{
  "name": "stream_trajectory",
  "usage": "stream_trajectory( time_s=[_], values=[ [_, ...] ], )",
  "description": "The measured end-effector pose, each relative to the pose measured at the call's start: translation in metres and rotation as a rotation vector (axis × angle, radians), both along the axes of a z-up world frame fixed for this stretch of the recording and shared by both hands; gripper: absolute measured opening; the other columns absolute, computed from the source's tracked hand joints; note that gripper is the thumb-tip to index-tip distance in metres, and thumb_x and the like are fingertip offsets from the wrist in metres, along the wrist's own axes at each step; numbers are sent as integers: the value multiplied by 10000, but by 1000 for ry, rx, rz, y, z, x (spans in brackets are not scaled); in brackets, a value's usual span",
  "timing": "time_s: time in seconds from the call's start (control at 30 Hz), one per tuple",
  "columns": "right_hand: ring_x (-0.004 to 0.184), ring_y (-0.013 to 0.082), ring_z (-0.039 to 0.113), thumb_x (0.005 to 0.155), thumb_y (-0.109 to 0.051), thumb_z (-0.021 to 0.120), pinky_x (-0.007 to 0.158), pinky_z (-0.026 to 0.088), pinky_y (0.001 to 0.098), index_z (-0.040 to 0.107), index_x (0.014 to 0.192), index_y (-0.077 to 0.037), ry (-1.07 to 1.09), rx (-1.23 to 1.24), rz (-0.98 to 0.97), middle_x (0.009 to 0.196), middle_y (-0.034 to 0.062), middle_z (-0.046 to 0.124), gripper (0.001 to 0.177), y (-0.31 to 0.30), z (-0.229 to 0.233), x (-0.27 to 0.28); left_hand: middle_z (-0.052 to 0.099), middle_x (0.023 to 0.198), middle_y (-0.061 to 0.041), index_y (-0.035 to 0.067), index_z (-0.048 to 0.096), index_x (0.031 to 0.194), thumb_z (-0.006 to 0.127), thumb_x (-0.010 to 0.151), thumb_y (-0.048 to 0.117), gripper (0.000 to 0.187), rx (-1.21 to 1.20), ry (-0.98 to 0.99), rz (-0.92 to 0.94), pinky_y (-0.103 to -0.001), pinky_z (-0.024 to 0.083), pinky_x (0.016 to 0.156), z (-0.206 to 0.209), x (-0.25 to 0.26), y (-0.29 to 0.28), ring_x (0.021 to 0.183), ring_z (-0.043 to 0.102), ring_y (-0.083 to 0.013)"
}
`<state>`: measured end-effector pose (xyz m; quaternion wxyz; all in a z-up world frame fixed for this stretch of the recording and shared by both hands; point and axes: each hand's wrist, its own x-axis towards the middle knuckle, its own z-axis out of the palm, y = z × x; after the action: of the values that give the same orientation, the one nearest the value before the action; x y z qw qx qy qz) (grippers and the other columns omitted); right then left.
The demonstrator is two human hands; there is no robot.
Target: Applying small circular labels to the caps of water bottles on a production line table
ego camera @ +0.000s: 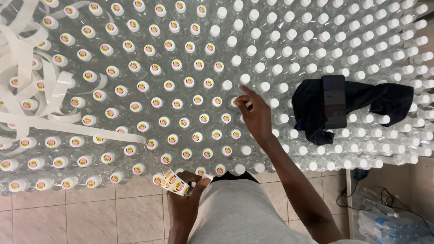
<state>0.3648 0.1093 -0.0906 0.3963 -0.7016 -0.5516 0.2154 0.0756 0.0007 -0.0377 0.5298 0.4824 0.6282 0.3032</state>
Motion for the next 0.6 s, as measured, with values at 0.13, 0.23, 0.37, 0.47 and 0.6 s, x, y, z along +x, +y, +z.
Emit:
stream_trajectory(
  time_s=[0.13,0.23,0.37,0.47,0.6],
  values=[
    [1026,224,695,1117,-78,694,757,629,411,571,1565,-135,-305,154,69,1150,27,798,468,-2,-27,5,727,811,0,108,752,798,887,825,434,354,-58,-3,18,-310,445,601,5,0,2,717,638,-141],
    [1072,267,727,1150,-435,527,830,634,439,549,1582,-126,-180,-3,53,1558,140,632,532,4,-2,3,725,804,0,100,748,790,892,822,430,362,-77,-17,28,-319,457,631,4,-1,1,748,659,-148],
    [918,191,774,1036,-178,756,820,610,351,638,1455,-132,103,-115,-9,1092,53,827,438,16,3,13,685,804,7,98,724,765,910,833,385,348,-96,-25,40,-319,421,647,0,-2,-1,725,587,-137],
    [897,158,710,1058,-161,741,759,564,321,713,1320,-111,177,-54,-14,1016,27,772,268,25,3,15,681,793,13,100,714,773,920,831,383,354,-102,-12,44,-323,434,657,1,-6,-3,709,584,-136],
    [867,127,675,1081,-373,680,752,530,293,763,1139,-104,180,-91,84,1077,20,789,287,51,-3,25,646,761,21,108,708,786,932,839,364,345,-125,-20,62,-321,378,621,-1,-8,-4,648,465,-125]
  ],
)
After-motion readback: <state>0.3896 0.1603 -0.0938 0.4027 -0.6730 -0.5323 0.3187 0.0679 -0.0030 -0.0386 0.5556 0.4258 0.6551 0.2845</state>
